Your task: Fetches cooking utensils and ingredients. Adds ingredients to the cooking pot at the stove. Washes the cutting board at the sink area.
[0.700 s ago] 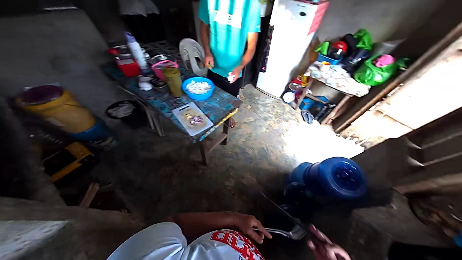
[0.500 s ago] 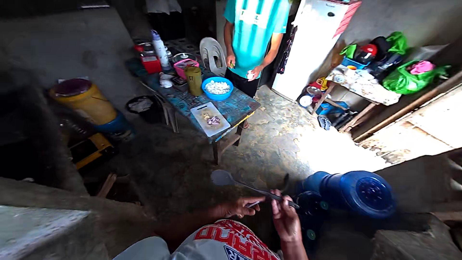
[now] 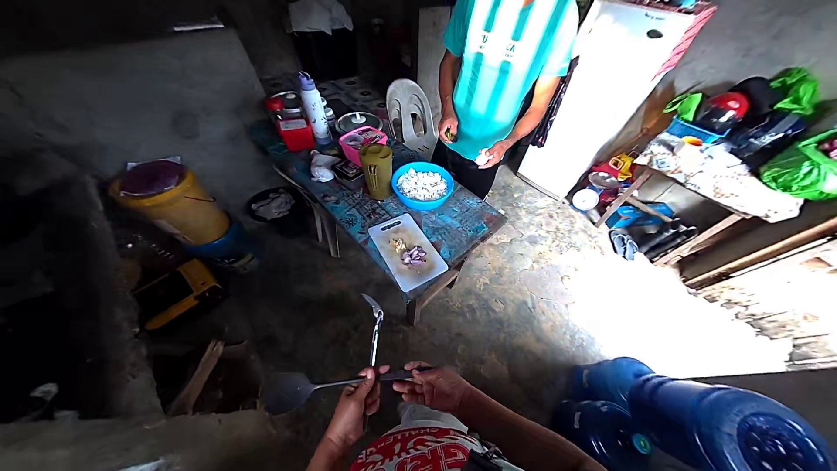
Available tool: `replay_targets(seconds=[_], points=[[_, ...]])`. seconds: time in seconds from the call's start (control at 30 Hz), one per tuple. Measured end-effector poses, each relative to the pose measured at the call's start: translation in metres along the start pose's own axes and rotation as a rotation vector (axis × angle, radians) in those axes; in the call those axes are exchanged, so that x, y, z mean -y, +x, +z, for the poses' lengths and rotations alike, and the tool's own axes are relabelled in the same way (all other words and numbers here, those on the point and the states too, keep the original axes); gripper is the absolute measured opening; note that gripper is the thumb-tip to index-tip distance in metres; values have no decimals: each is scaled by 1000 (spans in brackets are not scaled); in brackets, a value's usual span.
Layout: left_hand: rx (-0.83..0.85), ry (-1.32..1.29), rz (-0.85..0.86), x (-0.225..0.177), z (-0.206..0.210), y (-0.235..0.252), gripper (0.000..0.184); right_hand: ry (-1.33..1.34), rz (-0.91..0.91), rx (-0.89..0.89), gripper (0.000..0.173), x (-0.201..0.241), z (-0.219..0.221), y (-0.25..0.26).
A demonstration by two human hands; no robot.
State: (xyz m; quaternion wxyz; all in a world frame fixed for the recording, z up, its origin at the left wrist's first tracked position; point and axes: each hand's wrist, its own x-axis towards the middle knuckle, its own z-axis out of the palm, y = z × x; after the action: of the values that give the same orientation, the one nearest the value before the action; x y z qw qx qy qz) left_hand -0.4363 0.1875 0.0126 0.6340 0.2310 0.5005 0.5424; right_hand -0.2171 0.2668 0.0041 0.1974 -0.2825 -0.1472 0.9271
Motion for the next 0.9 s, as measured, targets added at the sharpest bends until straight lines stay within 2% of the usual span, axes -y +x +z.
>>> replay_targets(seconds=[0.13, 0.37, 0.57, 0.7, 0.77, 0.9], points=[[-97, 56, 72, -36, -26, 48, 36, -218, 222, 5, 33, 55, 9, 76], [-294, 271, 144, -115, -69, 114, 34, -549, 217, -112, 31, 144, 44, 191], [-479, 373, 99, -132, -120, 144, 30, -545, 347, -163, 34, 150, 45, 262], [-461, 502, 70, -153, -171, 171, 30, -464, 398, -236, 38, 152, 58, 302], [-410, 593, 56, -170, -201, 189, 32, -384, 341, -314, 36, 160, 67, 320], [-327, 773, 61, -221, -253, 236, 38, -318, 41, -428, 36, 186, 97, 347]])
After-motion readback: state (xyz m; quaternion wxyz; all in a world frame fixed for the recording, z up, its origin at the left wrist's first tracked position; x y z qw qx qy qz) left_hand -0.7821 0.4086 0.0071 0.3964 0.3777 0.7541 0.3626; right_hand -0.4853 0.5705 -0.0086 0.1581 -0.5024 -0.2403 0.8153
